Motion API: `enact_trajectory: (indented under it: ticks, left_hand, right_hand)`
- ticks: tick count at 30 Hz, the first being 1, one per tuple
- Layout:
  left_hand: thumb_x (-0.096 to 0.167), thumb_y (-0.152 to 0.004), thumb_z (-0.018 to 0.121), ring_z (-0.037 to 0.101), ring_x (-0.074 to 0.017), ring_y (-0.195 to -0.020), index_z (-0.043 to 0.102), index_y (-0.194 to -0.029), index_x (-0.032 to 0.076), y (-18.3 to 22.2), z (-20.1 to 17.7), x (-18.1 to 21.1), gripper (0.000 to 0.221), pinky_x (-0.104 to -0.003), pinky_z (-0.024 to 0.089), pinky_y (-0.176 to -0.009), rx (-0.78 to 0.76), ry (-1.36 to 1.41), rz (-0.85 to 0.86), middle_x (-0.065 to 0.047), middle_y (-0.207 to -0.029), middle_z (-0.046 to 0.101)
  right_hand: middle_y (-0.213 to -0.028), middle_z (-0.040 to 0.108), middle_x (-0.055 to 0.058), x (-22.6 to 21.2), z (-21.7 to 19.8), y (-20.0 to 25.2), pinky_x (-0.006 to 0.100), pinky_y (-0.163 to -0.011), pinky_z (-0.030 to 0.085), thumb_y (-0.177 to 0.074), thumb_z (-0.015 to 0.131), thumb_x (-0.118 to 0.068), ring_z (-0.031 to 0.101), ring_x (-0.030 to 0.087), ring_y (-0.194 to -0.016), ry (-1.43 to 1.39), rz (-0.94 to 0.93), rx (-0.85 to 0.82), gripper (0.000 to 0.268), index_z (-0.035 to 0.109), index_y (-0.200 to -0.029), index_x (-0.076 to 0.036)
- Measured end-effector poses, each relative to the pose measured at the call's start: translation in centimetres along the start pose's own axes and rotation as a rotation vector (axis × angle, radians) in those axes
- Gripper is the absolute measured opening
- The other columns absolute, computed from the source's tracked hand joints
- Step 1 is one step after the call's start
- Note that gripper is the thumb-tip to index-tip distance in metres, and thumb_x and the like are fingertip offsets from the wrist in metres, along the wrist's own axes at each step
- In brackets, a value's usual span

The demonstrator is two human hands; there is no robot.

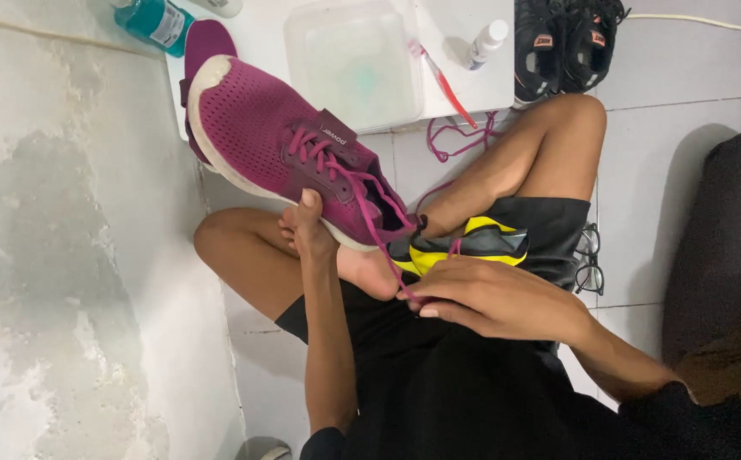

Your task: Removing the laces from a purple sneaker by pulling them through the eyelets while sitting on the floor.

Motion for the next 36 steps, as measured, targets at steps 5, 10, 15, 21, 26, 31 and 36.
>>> enact_trajectory:
  ticks: [5, 10, 15, 21, 26, 31, 36]
  left_hand:
    - [0.056, -0.081, 0.082, 0.048, -0.0379, -0.135, 0.033, -0.156, -0.002, 0.8, -1.7, -1.1, 0.107, -0.056, 0.036, -0.119, -0.081, -0.096, 0.061, -0.028, -0.15, 0.049]
    - [0.065, -0.069, 0.083, 0.047, -0.0459, -0.137, 0.045, -0.152, -0.001, 0.9, -2.6, -0.8, 0.113, -0.062, 0.036, -0.117, -0.214, -0.132, 0.109, -0.028, -0.147, 0.052]
    - [0.109, -0.019, 0.011, 0.028, -0.0523, -0.146, 0.0, -0.155, -0.011, 1.4, -11.5, -8.6, 0.182, -0.057, 0.026, -0.118, 0.383, -1.386, -0.192, -0.035, -0.156, 0.021]
    - [0.059, -0.084, 0.082, 0.035, -0.0327, -0.149, 0.012, -0.161, 0.003, 2.8, -1.6, -1.9, 0.119, -0.051, 0.037, -0.126, -0.455, -0.022, 0.051, -0.016, -0.16, 0.032]
    - [0.077, -0.071, 0.066, 0.05, -0.0278, -0.137, 0.039, -0.153, 0.016, 2.6, -3.5, -1.4, 0.105, -0.044, 0.038, -0.113, -0.404, -0.37, -0.013, -0.004, -0.146, 0.053]
    - [0.062, -0.085, 0.083, 0.061, -0.0346, -0.132, 0.046, -0.148, -0.001, 2.8, 1.4, 1.6, 0.097, -0.053, 0.053, -0.114, -0.645, 0.141, -0.083, -0.017, -0.14, 0.061]
    - [0.067, -0.072, 0.087, 0.042, -0.029, -0.143, 0.026, -0.158, 0.004, 2.8, -1.2, -0.9, 0.123, -0.044, 0.041, -0.122, -0.458, 0.061, -0.224, -0.014, -0.153, 0.042]
  right_hand:
    - [-0.122, 0.064, 0.038, 1.1, -1.5, -0.6, 0.062, -0.108, 0.042, -0.101, 0.062, -0.023, 0.059, 0.056, -0.121, 0.281, 0.248, -0.182, 0.044, 0.062, -0.134, 0.005]
    - [-0.115, 0.072, 0.026, 1.6, -4.1, -0.4, 0.054, -0.098, 0.054, -0.098, 0.063, -0.03, 0.069, 0.048, -0.112, 0.42, 0.495, -0.062, 0.039, 0.07, -0.124, -0.002]
    - [-0.098, 0.072, 0.0, -0.4, -5.8, -1.0, 0.032, -0.081, 0.052, -0.095, 0.067, -0.035, 0.068, 0.016, -0.089, 0.357, 0.097, 0.347, 0.025, 0.068, -0.101, -0.011]
    - [-0.087, 0.058, 0.009, -2.8, -3.6, -4.0, 0.029, -0.066, 0.045, -0.098, 0.07, -0.005, 0.051, 0.018, -0.068, 0.193, -0.183, 0.467, 0.008, 0.063, -0.097, 0.0]
    - [-0.093, 0.066, 0.012, -2.5, -4.8, -4.2, 0.029, -0.071, 0.05, -0.1, 0.067, -0.004, 0.059, 0.019, -0.078, 0.245, -0.18, 0.549, 0.008, 0.067, -0.097, 0.003]
    - [-0.109, 0.065, 0.019, -2.1, -4.5, -4.7, 0.041, -0.096, 0.053, -0.104, 0.068, -0.004, 0.062, 0.031, -0.099, 0.401, -0.235, 0.658, 0.015, 0.064, -0.111, 0.008]
    - [-0.105, 0.058, 0.017, -3.1, -3.2, -5.8, 0.026, -0.078, 0.061, -0.101, 0.072, 0.007, 0.064, 0.019, -0.086, 0.43, -0.43, 0.554, 0.026, 0.071, -0.125, -0.002]
Point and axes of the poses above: each hand's wrist, its own y-axis away from the middle knuckle, its own z-axis out of the palm, x = y × z, the point moved 2 cm from there along -y, towards the middle knuckle
